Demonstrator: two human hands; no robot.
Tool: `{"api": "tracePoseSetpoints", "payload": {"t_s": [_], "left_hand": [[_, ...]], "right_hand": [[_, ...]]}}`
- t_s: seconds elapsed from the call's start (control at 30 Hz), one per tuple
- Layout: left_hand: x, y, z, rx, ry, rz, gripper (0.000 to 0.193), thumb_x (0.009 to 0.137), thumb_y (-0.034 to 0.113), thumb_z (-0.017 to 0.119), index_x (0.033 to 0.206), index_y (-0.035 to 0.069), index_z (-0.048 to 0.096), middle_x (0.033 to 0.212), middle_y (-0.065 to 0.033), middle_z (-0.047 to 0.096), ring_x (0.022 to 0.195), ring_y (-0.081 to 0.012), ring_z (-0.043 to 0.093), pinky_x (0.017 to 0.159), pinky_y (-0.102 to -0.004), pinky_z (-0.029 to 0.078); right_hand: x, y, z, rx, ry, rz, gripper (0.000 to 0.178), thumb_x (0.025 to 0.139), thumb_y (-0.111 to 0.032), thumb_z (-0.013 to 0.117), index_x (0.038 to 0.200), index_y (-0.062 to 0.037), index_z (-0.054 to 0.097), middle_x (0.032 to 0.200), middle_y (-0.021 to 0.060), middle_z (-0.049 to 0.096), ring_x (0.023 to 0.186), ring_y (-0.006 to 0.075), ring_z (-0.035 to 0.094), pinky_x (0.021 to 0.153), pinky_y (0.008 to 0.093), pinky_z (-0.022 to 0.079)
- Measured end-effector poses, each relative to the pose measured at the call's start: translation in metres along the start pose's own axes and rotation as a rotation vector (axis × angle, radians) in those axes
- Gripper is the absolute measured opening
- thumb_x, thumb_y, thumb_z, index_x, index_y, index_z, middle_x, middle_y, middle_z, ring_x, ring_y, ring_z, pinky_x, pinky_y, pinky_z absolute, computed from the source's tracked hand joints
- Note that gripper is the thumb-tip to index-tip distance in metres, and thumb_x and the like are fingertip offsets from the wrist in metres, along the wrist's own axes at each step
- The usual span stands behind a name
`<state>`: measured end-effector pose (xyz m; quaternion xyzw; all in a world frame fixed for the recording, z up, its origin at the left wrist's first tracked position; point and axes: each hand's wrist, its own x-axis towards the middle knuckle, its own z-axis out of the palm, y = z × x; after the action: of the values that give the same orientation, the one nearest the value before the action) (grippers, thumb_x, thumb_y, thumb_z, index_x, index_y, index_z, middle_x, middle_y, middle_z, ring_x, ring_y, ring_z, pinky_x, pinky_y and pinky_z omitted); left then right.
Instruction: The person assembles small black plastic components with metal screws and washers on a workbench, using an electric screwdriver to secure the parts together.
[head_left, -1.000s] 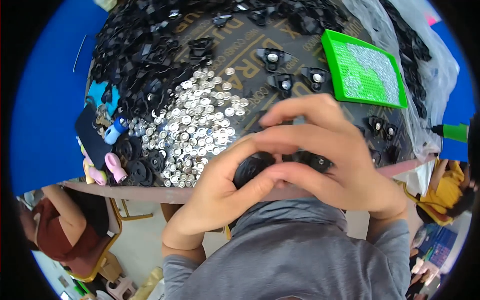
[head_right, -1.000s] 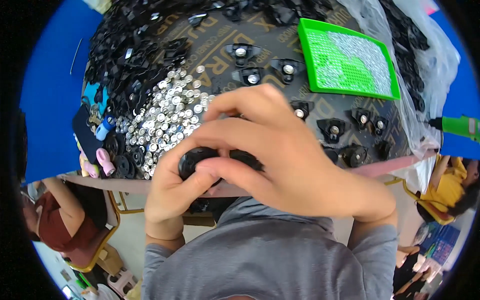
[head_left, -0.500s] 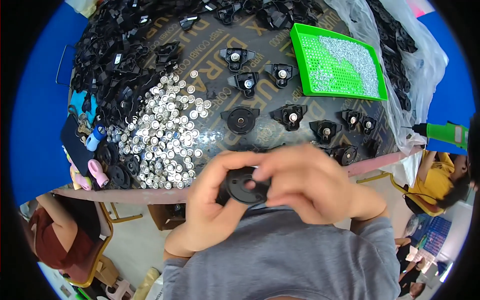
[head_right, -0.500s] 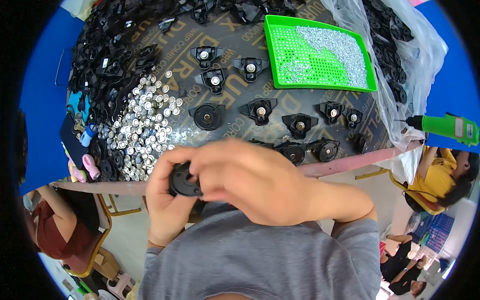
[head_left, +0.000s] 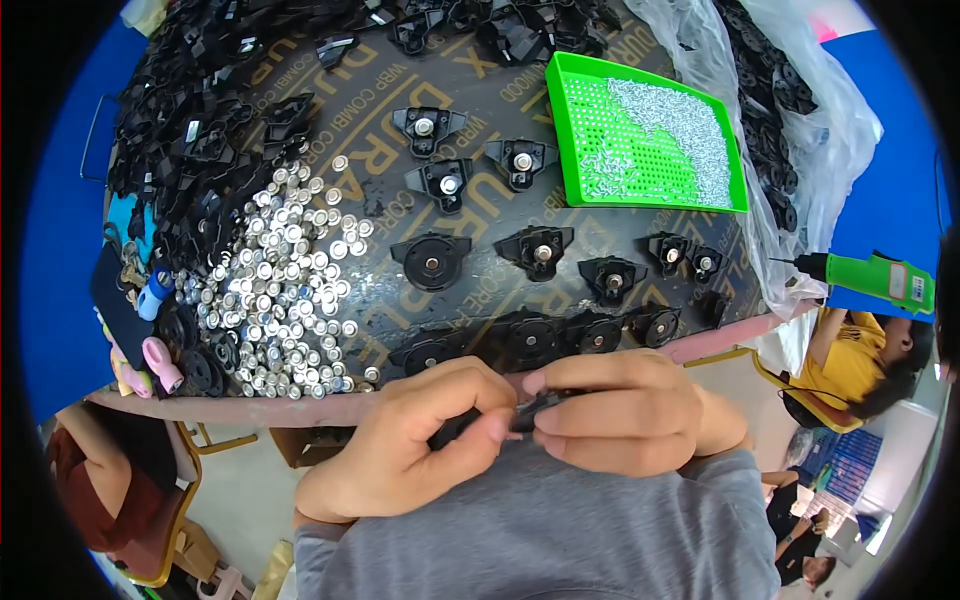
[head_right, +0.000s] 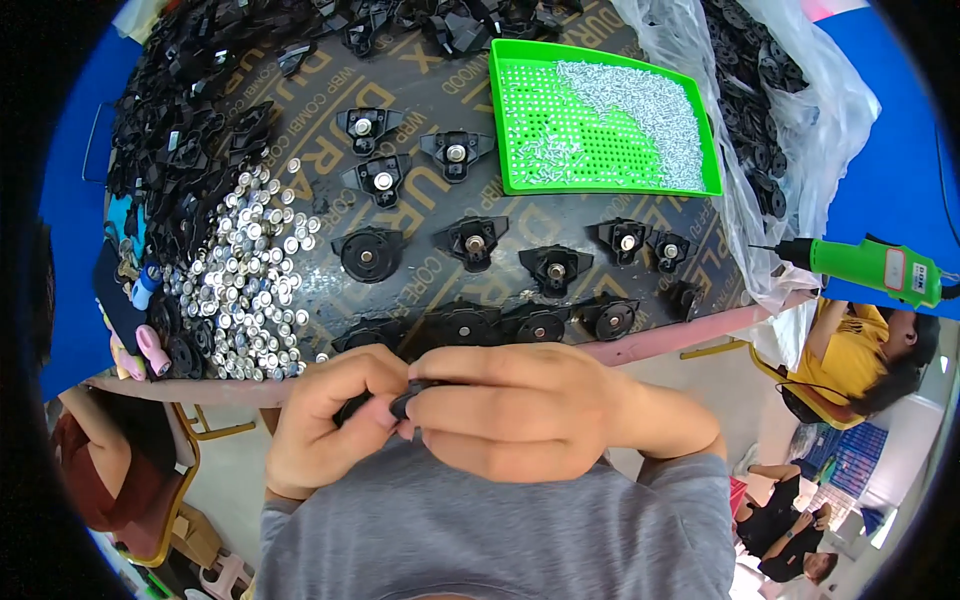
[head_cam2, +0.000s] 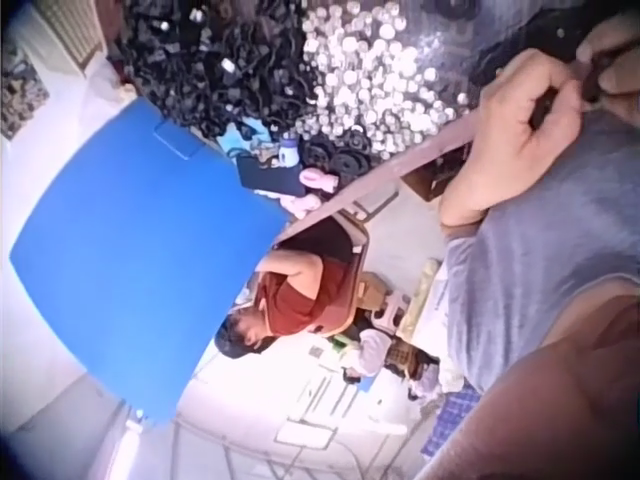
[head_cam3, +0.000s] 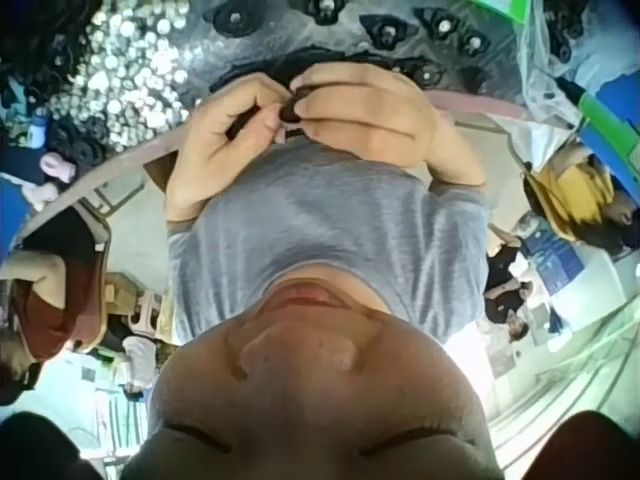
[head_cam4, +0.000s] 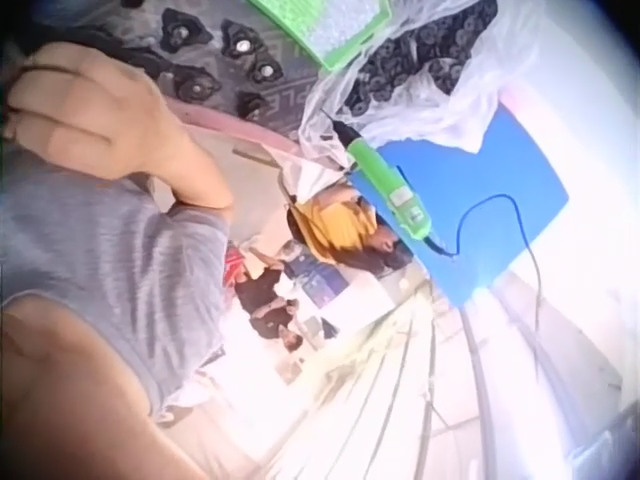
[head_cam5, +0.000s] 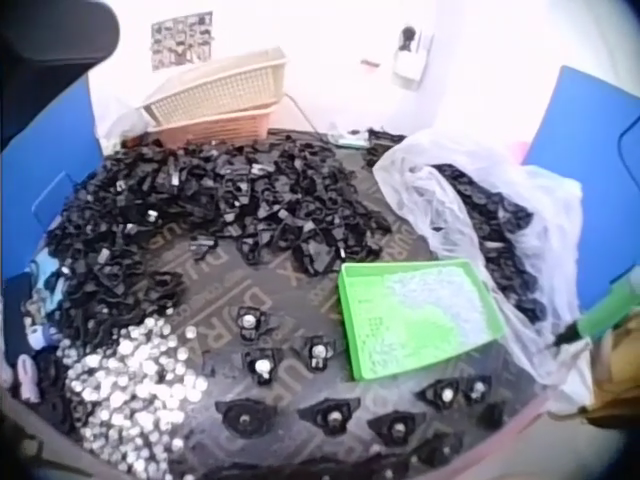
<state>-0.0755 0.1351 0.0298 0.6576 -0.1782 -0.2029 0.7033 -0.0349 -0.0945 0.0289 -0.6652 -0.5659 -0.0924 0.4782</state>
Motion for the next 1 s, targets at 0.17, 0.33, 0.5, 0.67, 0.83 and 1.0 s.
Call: {"api": "tracePoseSetpoints", "payload": {"t_s": [0.17, 0.33, 0.5, 0.67, 0.83, 1.0], "left_hand": [[0.005, -0.002, 0.005, 0.219, 0.046, 0.156, 0.01, 0.09, 0.004, 0.065, 0.093, -0.001, 0.057, 0.095, -0.0128, 0.06, 0.076, -0.0241, 0.06, 0.064, -0.0306, 0.048], [0.006, -0.009, 0.008, 0.345, 0.236, 0.278, 0.016, 0.087, 0.005, 0.069, 0.08, -0.002, 0.057, 0.095, -0.0163, 0.061, 0.067, -0.0249, 0.057, 0.057, -0.0329, 0.048], [0.012, -0.016, 0.019, 0.336, 0.286, 0.352, 0.013, 0.086, 0.004, 0.07, 0.083, -0.002, 0.059, 0.094, -0.0162, 0.061, 0.066, -0.024, 0.058, 0.056, -0.0311, 0.047], [0.013, -0.01, 0.01, 0.452, 0.358, 0.217, 0.011, 0.086, 0.002, 0.069, 0.095, -0.002, 0.064, 0.095, -0.0148, 0.062, 0.078, -0.0242, 0.062, 0.067, -0.0327, 0.049], [-0.005, -0.012, 0.0, -0.262, 0.607, 0.116, 0.016, 0.098, 0.011, 0.052, 0.107, -0.002, 0.054, 0.099, -0.0145, 0.053, 0.069, -0.014, 0.056, 0.058, -0.0249, 0.046], [-0.015, -0.016, -0.009, -0.482, 0.56, 0.135, 0.022, 0.09, 0.008, 0.055, 0.108, -0.004, 0.05, 0.103, -0.0187, 0.048, 0.066, -0.0172, 0.057, 0.048, -0.0233, 0.044]], "right_hand": [[0.0, 0.0, 0.001, 0.165, 0.059, 0.12, 0.029, 0.077, 0.008, 0.074, 0.103, 0.0056, 0.062, 0.114, 0.0194, 0.056, 0.102, 0.0452, 0.066, 0.08, 0.0433, 0.062], [0.004, -0.005, 0.007, -0.093, 0.116, 0.263, 0.051, 0.068, -0.01, 0.089, 0.111, 0.0005, 0.064, 0.112, 0.0162, 0.055, 0.103, 0.0381, 0.067, 0.078, 0.0426, 0.058], [0.006, -0.011, -0.004, -0.352, -0.002, 0.25, 0.049, 0.073, -0.009, 0.081, 0.118, 0.0054, 0.066, 0.113, 0.0155, 0.061, 0.097, 0.0307, 0.066, 0.077, 0.0382, 0.054], [0.018, -0.005, -0.022, -0.398, -0.087, 0.56, 0.058, 0.072, 0.002, 0.078, 0.127, 0.0028, 0.06, 0.115, 0.0166, 0.056, 0.101, 0.0304, 0.062, 0.082, 0.0371, 0.053], [-0.006, 0.034, -0.018, -0.397, -0.123, 0.709, 0.057, 0.072, 0.003, 0.077, 0.126, -0.0027, 0.059, 0.119, 0.015, 0.054, 0.105, 0.0311, 0.06, 0.086, 0.0393, 0.052], [-0.006, 0.042, -0.018, -0.483, -0.24, 0.627, 0.057, 0.069, 0.0, 0.078, 0.123, -0.0049, 0.061, 0.119, 0.0111, 0.056, 0.11, 0.0311, 0.056, 0.092, 0.0416, 0.046]]}}
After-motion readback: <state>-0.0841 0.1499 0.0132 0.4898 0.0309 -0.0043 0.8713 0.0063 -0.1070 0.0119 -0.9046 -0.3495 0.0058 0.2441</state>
